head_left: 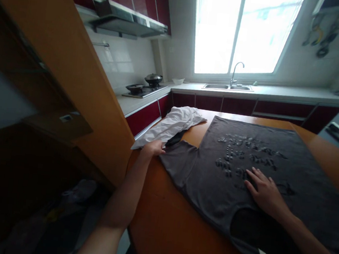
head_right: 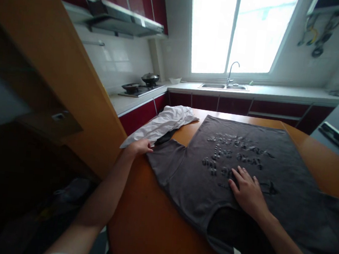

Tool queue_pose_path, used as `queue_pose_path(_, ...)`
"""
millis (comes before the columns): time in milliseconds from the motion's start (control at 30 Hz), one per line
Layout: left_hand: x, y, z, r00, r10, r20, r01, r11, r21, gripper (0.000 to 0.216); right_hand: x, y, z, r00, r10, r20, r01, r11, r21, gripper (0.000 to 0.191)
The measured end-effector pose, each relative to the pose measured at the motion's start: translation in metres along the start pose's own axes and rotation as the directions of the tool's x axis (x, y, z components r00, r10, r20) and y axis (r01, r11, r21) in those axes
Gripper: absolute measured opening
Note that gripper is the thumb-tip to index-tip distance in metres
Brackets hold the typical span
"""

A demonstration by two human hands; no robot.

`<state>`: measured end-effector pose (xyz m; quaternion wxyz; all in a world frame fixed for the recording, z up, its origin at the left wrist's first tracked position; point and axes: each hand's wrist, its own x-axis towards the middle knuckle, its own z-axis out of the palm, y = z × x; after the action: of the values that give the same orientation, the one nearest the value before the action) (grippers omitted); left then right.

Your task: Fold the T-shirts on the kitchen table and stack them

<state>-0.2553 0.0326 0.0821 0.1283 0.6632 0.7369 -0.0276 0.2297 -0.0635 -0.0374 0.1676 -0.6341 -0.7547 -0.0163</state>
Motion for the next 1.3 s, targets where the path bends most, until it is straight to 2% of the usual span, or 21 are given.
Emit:
queue_pose_path(233, 0.005, -0.002, 0.004, 0.999, -0.023, 0.040, 0.026, 0.998, -0.065, 0.020, -0.001, 0.000, 0.001, 1.000, -0.004, -0.021, 0.004, 1.000, -0.002, 0.055)
queue_pose_path(333, -0.001, 0.002, 0.003, 0.999, 0.025, 0.039, -0.018, 0.986, -0.165, 0.020, -0.001, 0.000, 0.001, 1.000, -0.004, -0.023, 0.004, 1.000, 0.003, 0.056)
queue_pose_path(467, -0.012, 0.015, -0.004, 0.989, 0.151, -0.003, -0.144, 0.938, -0.314, 0.019, 0.000, -0.002, 0.001, 1.000, 0.007, -0.013, -0.007, 1.000, -0.002, 0.056)
queue_pose_path(533, -0.020, 0.027, -0.009, 0.969, 0.242, -0.041, -0.235, 0.866, -0.441, 0.024, 0.000, -0.002, 0.002, 1.000, 0.009, -0.008, -0.009, 1.000, -0.004, 0.055)
queue_pose_path(633, -0.037, 0.056, -0.012, 0.912, 0.386, -0.140, -0.373, 0.634, -0.677, 0.035, 0.001, -0.004, 0.001, 1.000, 0.014, -0.006, -0.014, 1.000, -0.008, 0.055)
queue_pose_path(733, -0.059, 0.093, -0.003, 0.853, 0.471, -0.224, -0.449, 0.442, -0.777, 0.043, 0.002, -0.004, 0.001, 1.000, 0.019, 0.000, -0.019, 1.000, -0.011, 0.054)
queue_pose_path(800, -0.073, 0.117, 0.010, 0.798, 0.567, -0.202, -0.462, 0.361, -0.810, 0.045, 0.002, -0.004, 0.001, 1.000, 0.016, 0.004, -0.016, 1.000, -0.011, 0.054)
queue_pose_path(833, -0.079, 0.127, 0.018, 0.751, 0.640, -0.163, -0.462, 0.333, -0.822, 0.045, 0.002, -0.004, 0.001, 1.000, 0.015, 0.004, -0.015, 1.000, -0.009, 0.054)
queue_pose_path(900, -0.084, 0.142, 0.035, 0.645, 0.758, -0.095, -0.488, 0.313, -0.815, 0.045, 0.002, -0.004, 0.001, 1.000, 0.014, 0.000, -0.014, 1.000, -0.002, 0.054)
queue_pose_path(933, -0.084, 0.146, 0.043, 0.616, 0.782, -0.094, -0.526, 0.320, -0.788, 0.042, 0.002, -0.003, 0.001, 1.000, 0.013, -0.002, -0.013, 1.000, 0.002, 0.053)
queue_pose_path(967, -0.081, 0.149, 0.050, 0.611, 0.781, -0.126, -0.582, 0.336, -0.741, 0.037, 0.002, -0.003, 0.001, 1.000, 0.012, -0.004, -0.012, 1.000, 0.006, 0.053)
queue_pose_path(1033, -0.071, 0.148, 0.060, 0.629, 0.727, -0.276, -0.705, 0.383, -0.596, 0.024, 0.002, -0.002, 0.001, 1.000, 0.008, -0.004, -0.008, 1.000, 0.011, 0.053)
queue_pose_path(1067, -0.064, 0.145, 0.063, 0.621, 0.698, -0.357, -0.754, 0.409, -0.514, 0.019, 0.002, -0.003, 0.001, 1.000, 0.006, -0.004, -0.006, 1.000, 0.013, 0.053)
queue_pose_path(1133, -0.049, 0.139, 0.067, 0.576, 0.668, -0.472, -0.816, 0.436, -0.380, 0.018, 0.001, -0.003, 0.000, 1.000, 0.003, -0.006, -0.002, 1.000, 0.016, 0.052)
queue_pose_path(1200, -0.034, 0.132, 0.069, 0.542, 0.661, -0.520, -0.840, 0.443, -0.312, 0.024, 0.001, -0.005, -0.003, 1.000, 0.000, -0.016, 0.001, 1.000, 0.020, 0.051)
queue_pose_path(1300, -0.019, 0.126, 0.074, 0.533, 0.658, -0.532, -0.845, 0.450, -0.290, 0.027, 0.001, -0.010, -0.009, 0.997, -0.011, -0.082, 0.013, 1.000, 0.019, 0.049)
